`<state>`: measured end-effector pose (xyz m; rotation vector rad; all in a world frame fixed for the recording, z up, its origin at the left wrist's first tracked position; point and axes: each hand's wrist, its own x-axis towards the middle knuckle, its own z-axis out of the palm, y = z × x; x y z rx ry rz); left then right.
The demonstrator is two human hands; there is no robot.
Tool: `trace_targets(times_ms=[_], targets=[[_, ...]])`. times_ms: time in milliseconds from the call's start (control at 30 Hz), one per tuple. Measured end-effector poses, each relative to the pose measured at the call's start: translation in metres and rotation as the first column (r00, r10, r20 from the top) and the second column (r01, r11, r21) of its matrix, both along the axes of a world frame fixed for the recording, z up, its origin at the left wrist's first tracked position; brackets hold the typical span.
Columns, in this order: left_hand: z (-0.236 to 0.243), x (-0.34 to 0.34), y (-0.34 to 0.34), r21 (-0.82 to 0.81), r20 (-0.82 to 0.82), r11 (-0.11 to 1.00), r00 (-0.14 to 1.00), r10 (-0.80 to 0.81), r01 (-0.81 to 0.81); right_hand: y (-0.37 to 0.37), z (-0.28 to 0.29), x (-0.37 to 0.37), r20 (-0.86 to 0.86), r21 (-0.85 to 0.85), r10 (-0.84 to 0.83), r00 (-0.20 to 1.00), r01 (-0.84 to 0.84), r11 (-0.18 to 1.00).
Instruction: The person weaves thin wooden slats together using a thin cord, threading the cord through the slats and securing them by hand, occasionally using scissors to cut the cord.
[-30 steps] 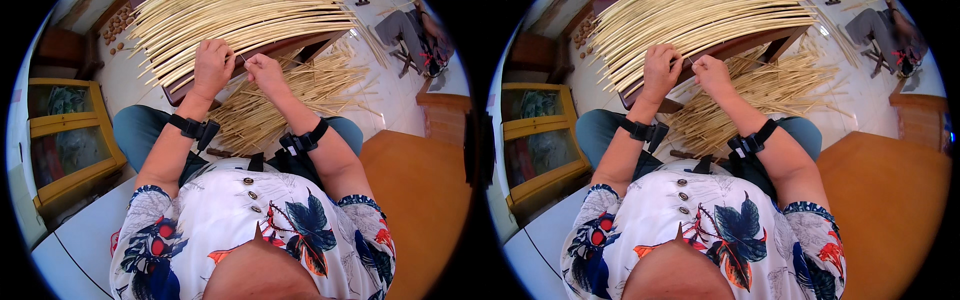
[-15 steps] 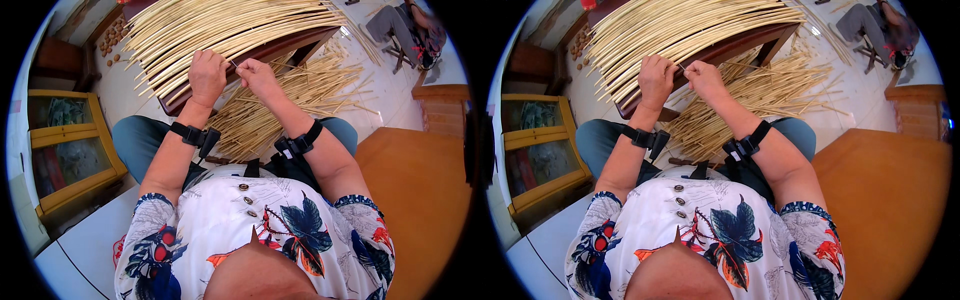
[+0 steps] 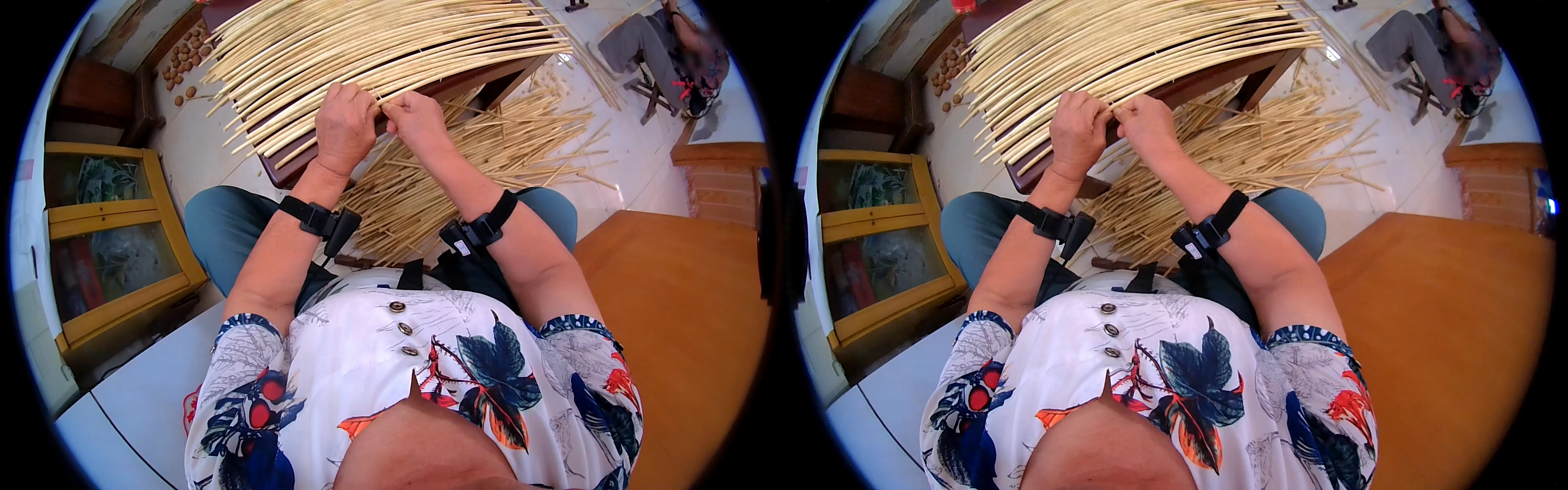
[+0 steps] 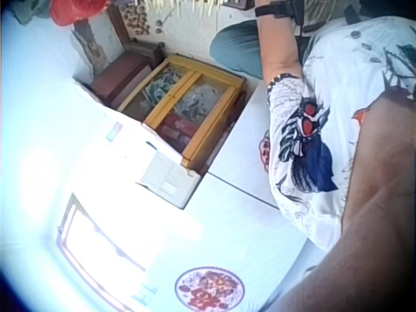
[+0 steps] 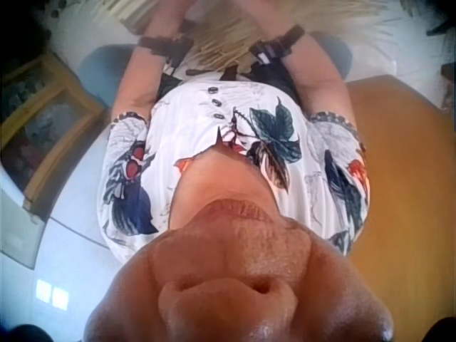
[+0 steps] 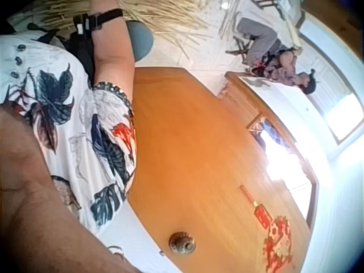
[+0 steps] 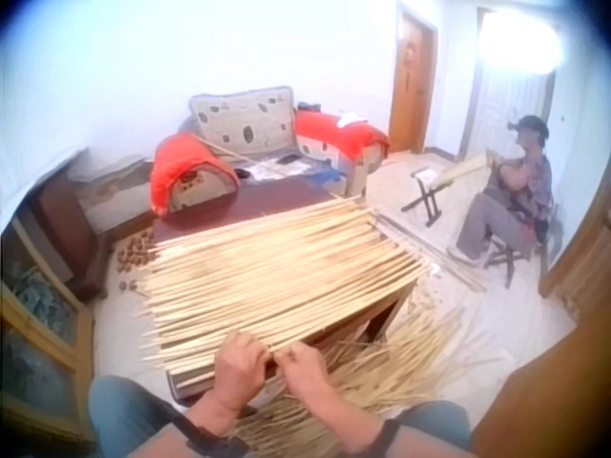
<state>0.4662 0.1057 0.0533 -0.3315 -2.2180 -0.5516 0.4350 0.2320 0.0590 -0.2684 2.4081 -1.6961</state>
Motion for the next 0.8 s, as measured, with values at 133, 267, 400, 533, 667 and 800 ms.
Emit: trace_targets(times_ms=[133,267,400,533,667,800], targets=[[-0.002,-0.002,0.001,0.02,-0.003,1.0,1.0,0.019,-0.019,-0.003,0.003,0.0,0.205,-0.14,-0.031,0.978,0.061,0.988],[-0.008,-0.007,0.007,0.07,-0.006,0.998,1.0,-0.006,0.006,0.004,0.003,0.0,0.267,-0.284,-0.063,0.962,0.141,0.948],[-0.012,-0.014,0.01,0.062,-0.012,0.997,0.999,-0.038,0.038,0.01,0.001,-0.007,0.281,-0.295,-0.014,0.96,0.1,0.95],[-0.02,-0.019,0.015,0.055,-0.035,0.998,0.999,-0.035,0.037,0.012,0.001,-0.016,0.332,-0.243,-0.026,0.943,0.112,0.963],[-0.023,-0.026,0.022,0.036,-0.019,0.999,1.0,-0.025,0.025,0.014,-0.004,-0.032,0.409,-0.176,-0.068,0.91,0.152,0.972],[-0.028,-0.031,0.027,0.025,-0.011,0.999,1.0,-0.022,0.022,0.021,-0.001,-0.042,0.441,-0.088,-0.043,0.896,0.091,0.992]])
